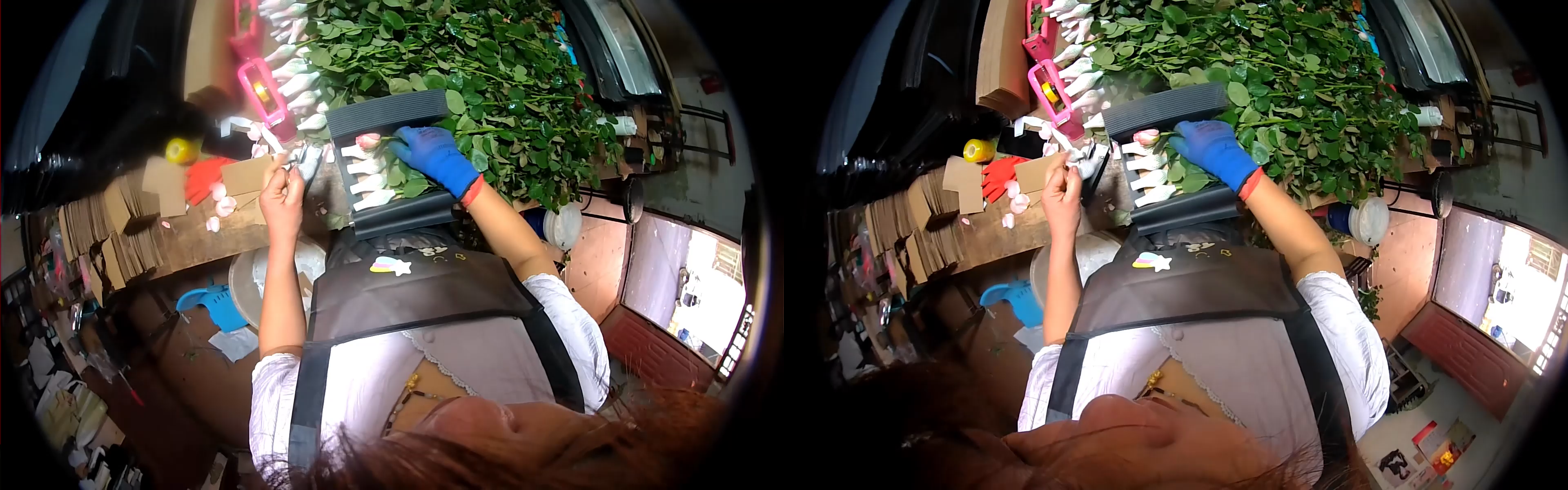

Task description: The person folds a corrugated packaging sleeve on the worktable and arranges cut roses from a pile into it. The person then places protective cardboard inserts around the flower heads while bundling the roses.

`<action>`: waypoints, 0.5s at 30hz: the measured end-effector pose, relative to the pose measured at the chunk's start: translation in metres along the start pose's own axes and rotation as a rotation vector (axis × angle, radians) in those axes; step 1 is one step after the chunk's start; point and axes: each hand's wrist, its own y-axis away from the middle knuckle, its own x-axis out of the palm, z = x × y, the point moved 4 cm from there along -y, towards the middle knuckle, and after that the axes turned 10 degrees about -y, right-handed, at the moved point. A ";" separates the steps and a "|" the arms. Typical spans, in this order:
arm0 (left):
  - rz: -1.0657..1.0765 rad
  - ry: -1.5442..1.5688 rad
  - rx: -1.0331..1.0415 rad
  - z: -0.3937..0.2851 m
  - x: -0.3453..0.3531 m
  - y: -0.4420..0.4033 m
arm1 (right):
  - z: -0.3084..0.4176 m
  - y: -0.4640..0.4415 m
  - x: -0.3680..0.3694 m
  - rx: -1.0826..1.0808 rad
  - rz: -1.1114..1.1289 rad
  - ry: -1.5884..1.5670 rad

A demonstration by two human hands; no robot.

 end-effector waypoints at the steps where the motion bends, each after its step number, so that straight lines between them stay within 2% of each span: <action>1: 0.120 0.037 -0.147 0.021 0.008 0.006 | 0.002 -0.001 -0.002 0.019 0.027 0.014; 3: 0.361 0.117 -0.443 0.047 0.024 0.008 | 0.008 0.000 -0.006 0.059 0.083 0.043; 5: 0.372 -0.097 -0.311 0.030 0.058 0.005 | 0.007 -0.002 0.000 0.084 0.074 0.071; 8: 0.392 0.035 -0.340 0.026 0.100 0.006 | 0.005 -0.004 0.004 0.084 0.052 0.087; 9: 0.394 0.019 -0.384 0.029 0.104 0.007 | 0.005 -0.004 0.005 0.090 0.052 0.093; 11: 0.336 0.000 -0.316 0.021 0.101 0.010 | 0.003 -0.005 0.006 0.085 0.041 0.092; 14: 0.282 -0.047 -0.330 0.022 0.092 0.019 | 0.001 -0.006 0.010 0.061 0.014 0.067; 15: 0.210 -0.010 -0.346 0.022 0.089 0.023 | -0.001 -0.005 0.012 0.058 0.005 0.060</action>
